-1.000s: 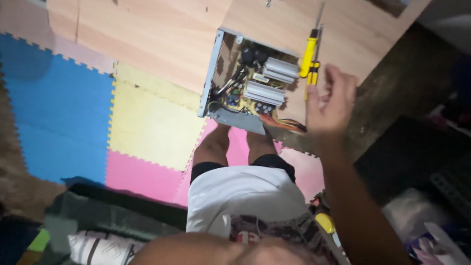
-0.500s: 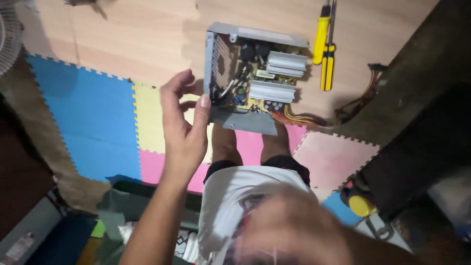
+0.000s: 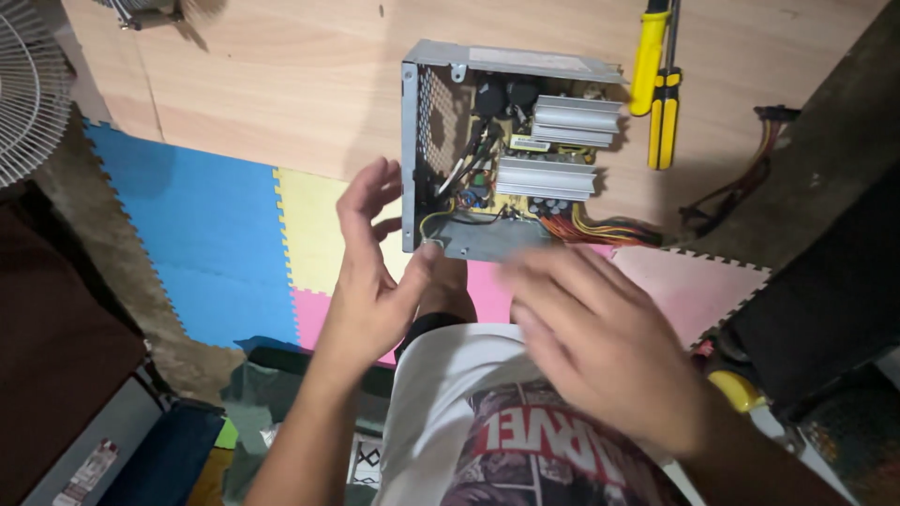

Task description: Disassembling and inspecting the internal components of a computer power supply unit using a screwdriver.

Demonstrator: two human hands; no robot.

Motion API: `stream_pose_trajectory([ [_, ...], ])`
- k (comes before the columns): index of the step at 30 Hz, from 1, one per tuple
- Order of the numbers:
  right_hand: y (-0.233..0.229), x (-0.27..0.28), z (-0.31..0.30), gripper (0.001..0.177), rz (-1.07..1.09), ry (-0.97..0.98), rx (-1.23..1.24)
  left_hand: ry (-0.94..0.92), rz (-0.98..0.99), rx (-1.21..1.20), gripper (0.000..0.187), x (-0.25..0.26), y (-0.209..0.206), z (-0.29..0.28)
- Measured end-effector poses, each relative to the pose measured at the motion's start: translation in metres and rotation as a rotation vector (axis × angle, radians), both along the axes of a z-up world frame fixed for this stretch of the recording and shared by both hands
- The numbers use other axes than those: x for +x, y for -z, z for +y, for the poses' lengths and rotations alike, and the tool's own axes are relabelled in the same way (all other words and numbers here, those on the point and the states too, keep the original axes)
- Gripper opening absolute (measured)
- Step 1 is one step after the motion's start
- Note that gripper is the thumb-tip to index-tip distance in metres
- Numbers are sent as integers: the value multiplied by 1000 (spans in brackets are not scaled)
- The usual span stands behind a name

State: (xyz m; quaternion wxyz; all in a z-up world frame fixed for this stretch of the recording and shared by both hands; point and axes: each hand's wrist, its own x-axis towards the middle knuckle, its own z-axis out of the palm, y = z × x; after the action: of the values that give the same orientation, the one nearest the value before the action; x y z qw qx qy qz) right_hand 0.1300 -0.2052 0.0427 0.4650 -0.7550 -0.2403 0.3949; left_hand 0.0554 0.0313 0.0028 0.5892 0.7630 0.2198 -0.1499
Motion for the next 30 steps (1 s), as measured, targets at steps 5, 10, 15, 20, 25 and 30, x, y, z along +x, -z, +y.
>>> stream_pose_trajectory([
  [5, 34, 1, 58, 56, -198, -15, -64, -46, 191, -121, 66, -9, 5, 5],
  [10, 42, -3, 65, 54, -207, -12, -111, -117, 201, -211, 63, -12, 8, 5],
  [15, 49, -5, 66, 47, -155, 30, -97, -179, 186, -247, 59, -18, 13, 2],
  [20, 46, 9, 68, 50, 273, 134, 6, -157, 161, -216, 53, -21, 14, 5],
  [25, 32, 8, 55, 56, 301, 134, 18, -133, 213, -151, 44, -7, 16, 2],
  [30, 20, -4, 14, 43, -60, 203, -150, -108, 266, -116, 32, 4, 11, 0],
])
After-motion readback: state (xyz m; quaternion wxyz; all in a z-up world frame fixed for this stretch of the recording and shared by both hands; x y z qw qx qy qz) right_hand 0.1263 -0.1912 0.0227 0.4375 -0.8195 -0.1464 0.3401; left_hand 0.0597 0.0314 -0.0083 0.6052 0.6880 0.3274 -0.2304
